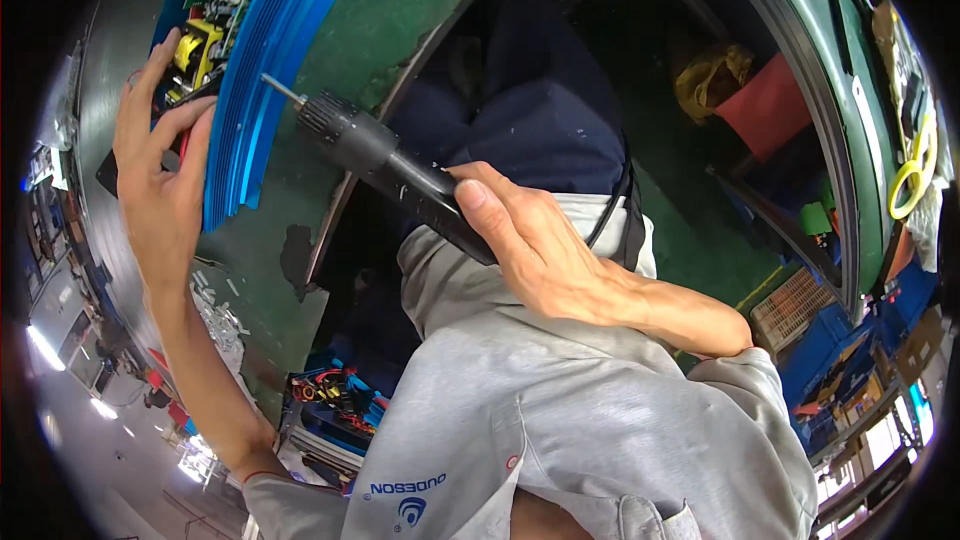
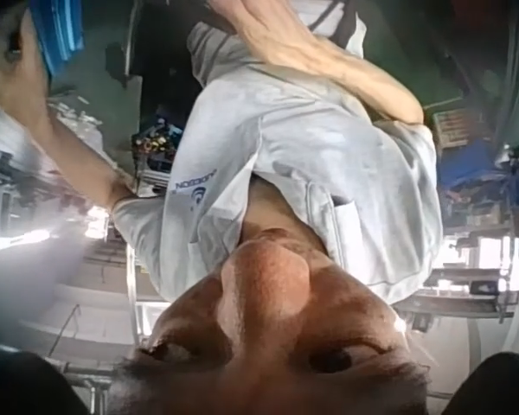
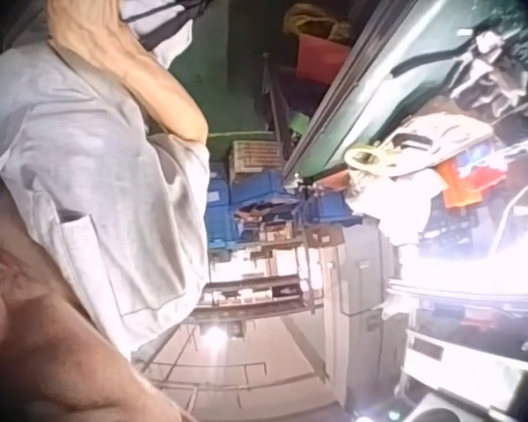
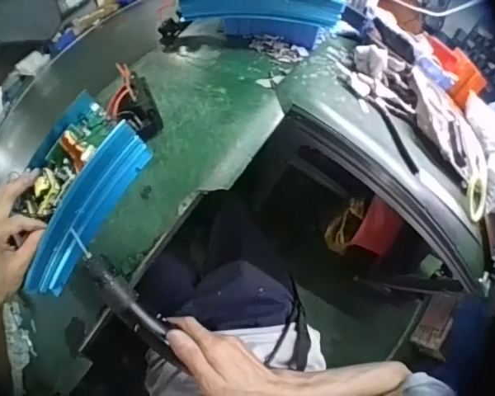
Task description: Assemble electronic power inverter units by inserting components and securing them with screws using an electric screwdriver.
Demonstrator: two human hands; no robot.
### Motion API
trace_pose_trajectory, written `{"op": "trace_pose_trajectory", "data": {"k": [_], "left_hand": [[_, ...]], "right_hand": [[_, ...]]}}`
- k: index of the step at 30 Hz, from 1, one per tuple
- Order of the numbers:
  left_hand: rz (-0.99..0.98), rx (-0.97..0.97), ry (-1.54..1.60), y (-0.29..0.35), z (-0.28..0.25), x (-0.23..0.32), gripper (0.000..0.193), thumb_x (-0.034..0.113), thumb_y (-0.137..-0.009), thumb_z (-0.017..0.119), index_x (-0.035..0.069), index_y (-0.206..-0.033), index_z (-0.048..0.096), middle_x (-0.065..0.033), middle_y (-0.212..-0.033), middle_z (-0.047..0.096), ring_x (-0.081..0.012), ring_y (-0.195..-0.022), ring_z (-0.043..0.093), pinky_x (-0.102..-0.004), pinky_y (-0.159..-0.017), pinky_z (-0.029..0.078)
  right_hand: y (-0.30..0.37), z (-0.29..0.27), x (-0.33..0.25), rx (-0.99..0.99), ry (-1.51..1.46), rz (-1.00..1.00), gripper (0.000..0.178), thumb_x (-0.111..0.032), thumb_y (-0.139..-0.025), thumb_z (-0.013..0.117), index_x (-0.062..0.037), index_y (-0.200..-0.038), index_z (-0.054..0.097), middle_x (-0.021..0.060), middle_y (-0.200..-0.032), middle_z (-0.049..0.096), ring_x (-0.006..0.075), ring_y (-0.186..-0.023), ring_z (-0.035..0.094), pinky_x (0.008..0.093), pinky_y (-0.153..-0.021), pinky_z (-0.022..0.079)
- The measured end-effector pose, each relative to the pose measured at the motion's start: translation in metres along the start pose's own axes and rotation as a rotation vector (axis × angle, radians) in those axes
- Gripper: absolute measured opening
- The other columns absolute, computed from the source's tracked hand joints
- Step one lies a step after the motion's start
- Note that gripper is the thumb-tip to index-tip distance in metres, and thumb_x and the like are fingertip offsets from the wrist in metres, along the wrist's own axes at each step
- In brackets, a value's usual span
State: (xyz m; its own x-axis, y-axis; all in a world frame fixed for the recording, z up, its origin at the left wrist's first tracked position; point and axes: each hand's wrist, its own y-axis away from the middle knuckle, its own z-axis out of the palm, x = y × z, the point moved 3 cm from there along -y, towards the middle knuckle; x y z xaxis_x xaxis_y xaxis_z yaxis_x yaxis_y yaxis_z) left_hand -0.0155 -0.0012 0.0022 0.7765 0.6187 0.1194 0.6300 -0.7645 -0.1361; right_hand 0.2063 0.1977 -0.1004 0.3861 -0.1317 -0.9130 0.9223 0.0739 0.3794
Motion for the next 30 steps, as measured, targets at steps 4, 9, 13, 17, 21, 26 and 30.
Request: {"op": "trace_pose_trajectory", "data": {"k": [4, 9, 13, 17, 21, 26, 30], "left_hand": [[-0.063, -0.025, 0.047, -0.001, -0.002, 0.005, 0.011, 0.007, -0.091, 0.071, 0.004, -0.1, 0.077, -0.0096, -0.148, 0.056, -0.0307, -0.142, 0.045, -0.0424, -0.118, 0.033], [-0.085, -0.057, -0.024, -0.004, -0.005, 0.008, 0.013, 0.007, -0.091, 0.07, 0.003, -0.101, 0.077, -0.0102, -0.147, 0.056, -0.0312, -0.141, 0.046, -0.0423, -0.118, 0.033], [-0.111, -0.046, 0.001, -0.008, -0.003, 0.008, 0.012, 0.006, -0.091, 0.07, 0.003, -0.1, 0.076, -0.0103, -0.147, 0.057, -0.0308, -0.141, 0.046, -0.0426, -0.118, 0.032], [-0.089, -0.063, -0.074, -0.014, -0.007, 0.014, 0.011, 0.005, -0.092, 0.066, -0.001, -0.099, 0.073, -0.012, -0.148, 0.055, -0.0316, -0.143, 0.044, -0.0449, -0.122, 0.025], [-0.048, -0.04, -0.048, -0.012, -0.005, 0.015, 0.003, 0.002, -0.088, 0.067, 0.0, -0.089, 0.068, -0.0143, -0.149, 0.053, -0.0346, -0.142, 0.044, -0.0526, -0.124, 0.02], [-0.128, -0.022, -0.04, -0.001, -0.01, 0.018, 0.003, 0.001, -0.085, 0.069, 0.002, -0.084, 0.066, -0.0168, -0.147, 0.053, -0.0364, -0.141, 0.043, -0.0562, -0.122, 0.022], [-0.11, 0.013, 0.016, -0.005, -0.003, 0.018, 0.004, 0.001, -0.084, 0.07, 0.002, -0.085, 0.067, -0.017, -0.146, 0.053, -0.0358, -0.14, 0.044, -0.0549, -0.122, 0.022]], "right_hand": [[-0.001, -0.006, -0.002, -0.039, -0.012, 0.011, 0.053, -0.041, -0.112, 0.03, 0.0034, -0.127, 0.055, 0.0099, -0.062, 0.049, 0.0209, -0.056, 0.051, 0.0386, -0.059, 0.039], [-0.003, -0.009, -0.001, -0.045, 0.008, -0.028, 0.049, -0.039, -0.111, 0.036, 0.0045, -0.124, 0.055, 0.0138, -0.063, 0.054, 0.0262, -0.056, 0.055, 0.0396, -0.058, 0.041], [-0.007, -0.015, -0.001, -0.071, -0.017, 0.009, 0.049, -0.04, -0.108, 0.044, 0.0046, -0.125, 0.055, 0.0121, -0.065, 0.055, 0.0228, -0.058, 0.056, 0.0385, -0.059, 0.042], [-0.004, -0.03, -0.008, 0.01, -0.063, -0.019, 0.054, -0.033, -0.095, 0.07, 0.0029, -0.132, 0.053, 0.0072, -0.076, 0.059, 0.0133, -0.07, 0.058, 0.0331, -0.065, 0.047], [-0.003, -0.058, -0.023, 0.237, 0.008, -0.106, 0.062, -0.02, -0.088, 0.078, -0.0004, -0.138, 0.047, 0.0066, -0.09, 0.061, 0.0122, -0.08, 0.059, 0.0311, -0.072, 0.05], [-0.028, -0.106, -0.08, 0.378, 0.328, -0.138, 0.059, -0.025, -0.091, 0.072, 0.0052, -0.134, 0.046, 0.0165, -0.08, 0.063, 0.0295, -0.07, 0.065, 0.0391, -0.068, 0.051], [-0.065, -0.127, -0.131, 0.584, 0.656, -0.498, 0.051, -0.027, -0.093, 0.07, 0.0052, -0.128, 0.052, 0.0239, -0.089, 0.066, 0.0421, -0.08, 0.065, 0.0457, -0.072, 0.052]]}}
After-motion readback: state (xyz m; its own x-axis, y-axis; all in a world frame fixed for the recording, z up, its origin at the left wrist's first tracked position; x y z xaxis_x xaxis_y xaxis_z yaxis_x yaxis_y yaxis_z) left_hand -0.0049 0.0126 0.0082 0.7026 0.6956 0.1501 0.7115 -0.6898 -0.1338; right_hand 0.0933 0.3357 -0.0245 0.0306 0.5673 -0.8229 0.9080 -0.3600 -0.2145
